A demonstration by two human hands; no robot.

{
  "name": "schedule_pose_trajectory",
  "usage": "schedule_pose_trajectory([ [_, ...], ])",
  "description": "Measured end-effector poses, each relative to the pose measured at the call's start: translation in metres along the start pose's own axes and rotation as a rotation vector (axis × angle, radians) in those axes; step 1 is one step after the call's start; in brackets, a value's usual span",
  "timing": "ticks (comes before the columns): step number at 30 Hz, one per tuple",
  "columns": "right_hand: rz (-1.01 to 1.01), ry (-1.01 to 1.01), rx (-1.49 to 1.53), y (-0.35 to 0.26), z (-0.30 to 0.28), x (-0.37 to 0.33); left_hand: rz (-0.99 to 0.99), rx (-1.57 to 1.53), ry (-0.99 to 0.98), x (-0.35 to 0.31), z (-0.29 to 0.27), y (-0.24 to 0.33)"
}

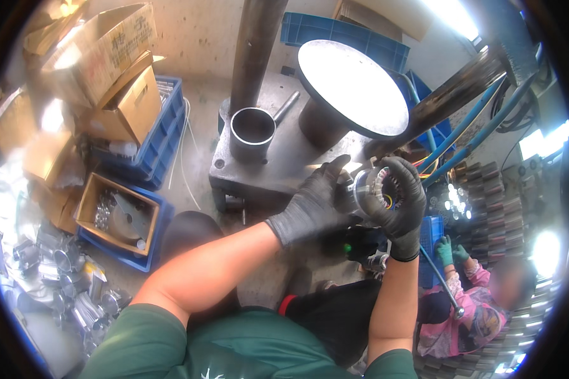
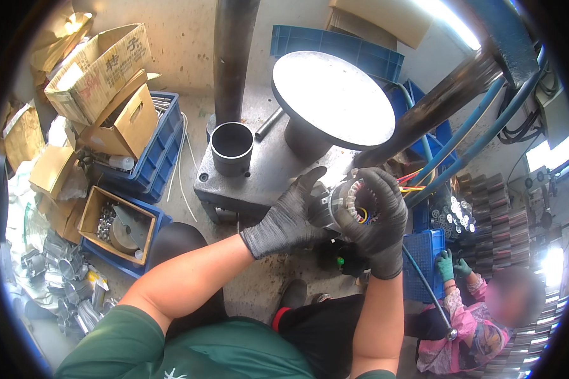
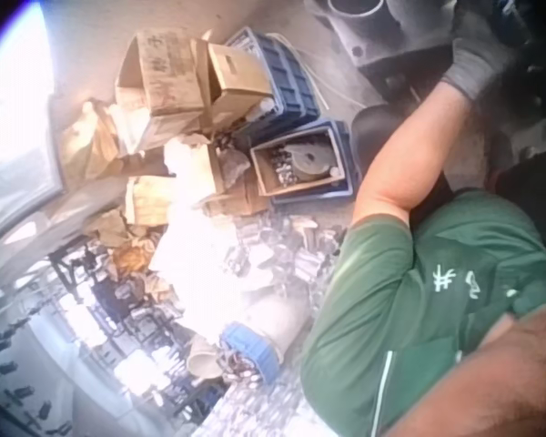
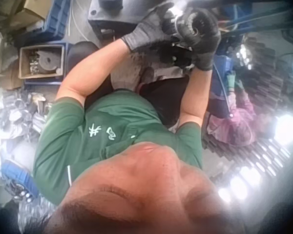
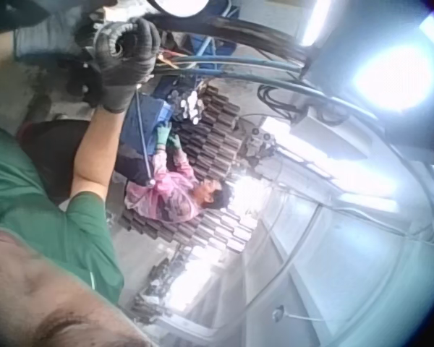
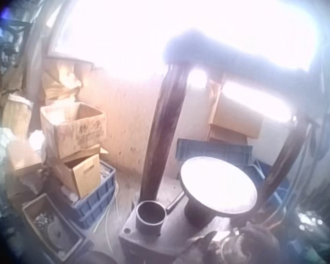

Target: Assemble motor housings and internal components using a hydraulic press.

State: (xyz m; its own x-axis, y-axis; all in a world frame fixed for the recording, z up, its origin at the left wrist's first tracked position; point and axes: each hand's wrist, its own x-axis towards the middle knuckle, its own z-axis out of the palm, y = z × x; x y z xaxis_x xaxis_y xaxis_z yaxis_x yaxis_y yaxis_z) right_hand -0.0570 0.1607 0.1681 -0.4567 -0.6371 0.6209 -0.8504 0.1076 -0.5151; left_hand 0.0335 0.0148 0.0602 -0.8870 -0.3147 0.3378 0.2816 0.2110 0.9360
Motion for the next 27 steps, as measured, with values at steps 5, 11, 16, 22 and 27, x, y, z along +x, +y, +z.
schedule_pose_trajectory([
  [5, 0.06, -0.057, 0.072, 0.0, -0.005, 0.005, 0.01, 0.026, 0.015, 0.0, 0.001, 0.0],
  [11, 0.258, -0.057, 0.285, 0.007, -0.005, -0.001, 0.148, 0.29, -0.017, 0.001, 0.0, -0.012],
  [16, 0.177, -0.048, 0.265, 0.009, -0.009, -0.003, 0.013, -0.049, -0.019, 0.003, -0.002, 0.009],
  [22, 0.132, -0.044, 0.043, 0.004, -0.005, -0.001, -0.042, 0.101, -0.1, -0.001, -0.019, 0.052],
  [27, 0.117, -0.062, 0.078, 0.001, -0.006, 0.003, -0.063, -0.182, -0.098, 0.002, -0.012, 0.04],
])
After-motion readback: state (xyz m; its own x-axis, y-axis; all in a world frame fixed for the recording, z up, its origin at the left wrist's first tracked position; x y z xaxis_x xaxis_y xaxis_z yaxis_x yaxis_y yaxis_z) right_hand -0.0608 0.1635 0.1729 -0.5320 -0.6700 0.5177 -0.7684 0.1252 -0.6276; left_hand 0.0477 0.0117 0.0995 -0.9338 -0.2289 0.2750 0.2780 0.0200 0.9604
